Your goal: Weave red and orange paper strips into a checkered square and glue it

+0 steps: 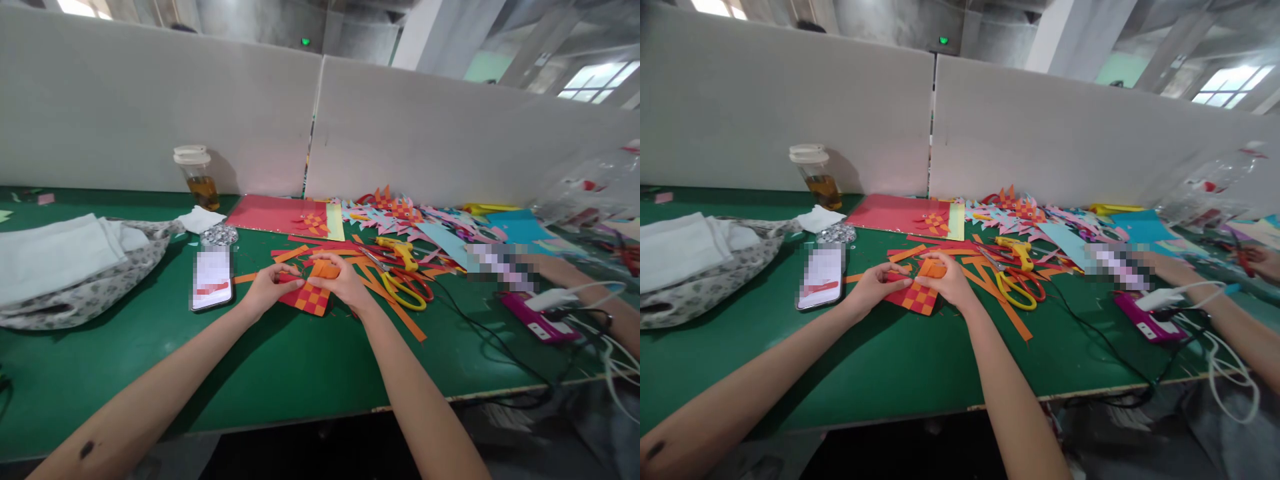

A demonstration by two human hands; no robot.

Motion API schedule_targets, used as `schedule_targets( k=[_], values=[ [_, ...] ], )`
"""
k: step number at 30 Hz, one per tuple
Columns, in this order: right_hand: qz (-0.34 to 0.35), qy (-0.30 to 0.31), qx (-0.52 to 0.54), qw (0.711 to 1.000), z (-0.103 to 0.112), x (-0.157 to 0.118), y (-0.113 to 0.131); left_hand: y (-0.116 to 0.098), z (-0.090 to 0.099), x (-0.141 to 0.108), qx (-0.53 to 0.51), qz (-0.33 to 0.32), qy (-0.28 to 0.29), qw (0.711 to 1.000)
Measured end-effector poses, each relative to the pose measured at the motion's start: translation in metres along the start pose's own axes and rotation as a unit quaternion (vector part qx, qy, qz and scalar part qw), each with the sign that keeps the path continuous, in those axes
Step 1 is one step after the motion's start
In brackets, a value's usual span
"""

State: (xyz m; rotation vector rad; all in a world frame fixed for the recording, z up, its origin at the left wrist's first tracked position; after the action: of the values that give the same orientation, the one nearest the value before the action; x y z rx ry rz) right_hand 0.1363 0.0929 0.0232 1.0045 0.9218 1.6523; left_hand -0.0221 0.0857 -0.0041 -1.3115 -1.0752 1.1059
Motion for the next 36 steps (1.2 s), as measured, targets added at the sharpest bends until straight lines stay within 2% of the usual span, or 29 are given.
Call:
schedule_targets(
  k=[4,8,11,14,18,20,25,28,31,36],
  values=[
    [-0.015,-0.049,0.042,0.998,0.005,0.001,-0.001,-0.002,0.002,-0.003,-0.052,0.029,-0.027,0.998],
    [-0.006,-0.118,0.103,0.988,0.013,0.003,-0.002,0.003,-0.011,-0.008,-0.134,0.089,0.019,0.987],
    [-0.006,-0.136,0.119,0.983,0.014,0.003,-0.004,0.006,-0.017,-0.007,-0.134,0.08,0.057,0.986],
    [-0.008,-0.148,0.121,0.982,0.014,0.002,-0.006,0.008,-0.009,-0.002,-0.139,0.054,0.028,0.988],
    [-0.033,-0.086,0.153,0.984,0.005,0.003,-0.01,0.004,0.008,0.002,-0.142,0.027,-0.053,0.988],
    [-0.032,-0.054,0.152,0.986,0.002,0.004,-0.008,0.0,0.012,0.002,-0.137,0.013,-0.066,0.988],
    [-0.042,-0.026,0.177,0.983,-0.001,0.002,-0.003,-0.003,0.006,0.002,-0.126,-0.018,-0.012,0.992],
    [-0.057,0.011,0.205,0.977,-0.008,-0.001,0.0,0.001,-0.001,0.002,-0.107,-0.002,0.026,0.994],
    [-0.058,0.007,0.18,0.982,-0.009,-0.003,0.0,0.006,-0.008,0.0,-0.078,0.026,0.056,0.995],
    [-0.034,0.004,0.151,0.988,-0.01,-0.004,0.004,0.006,-0.011,-0.003,-0.067,0.023,0.066,0.995]
  ],
)
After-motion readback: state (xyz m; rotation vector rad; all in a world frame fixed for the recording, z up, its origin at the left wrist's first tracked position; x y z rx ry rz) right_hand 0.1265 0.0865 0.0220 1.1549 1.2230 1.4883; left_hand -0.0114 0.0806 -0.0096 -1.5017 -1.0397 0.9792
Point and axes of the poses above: each hand's wrist, its own x-axis towards the middle knuckle, its own z-axis out of the back of the hand, y = z × x, the point moved 7 cm from there along x, towards the middle knuckle, and after that the axes turned 1 degree about -x, right-handed, at the moved point
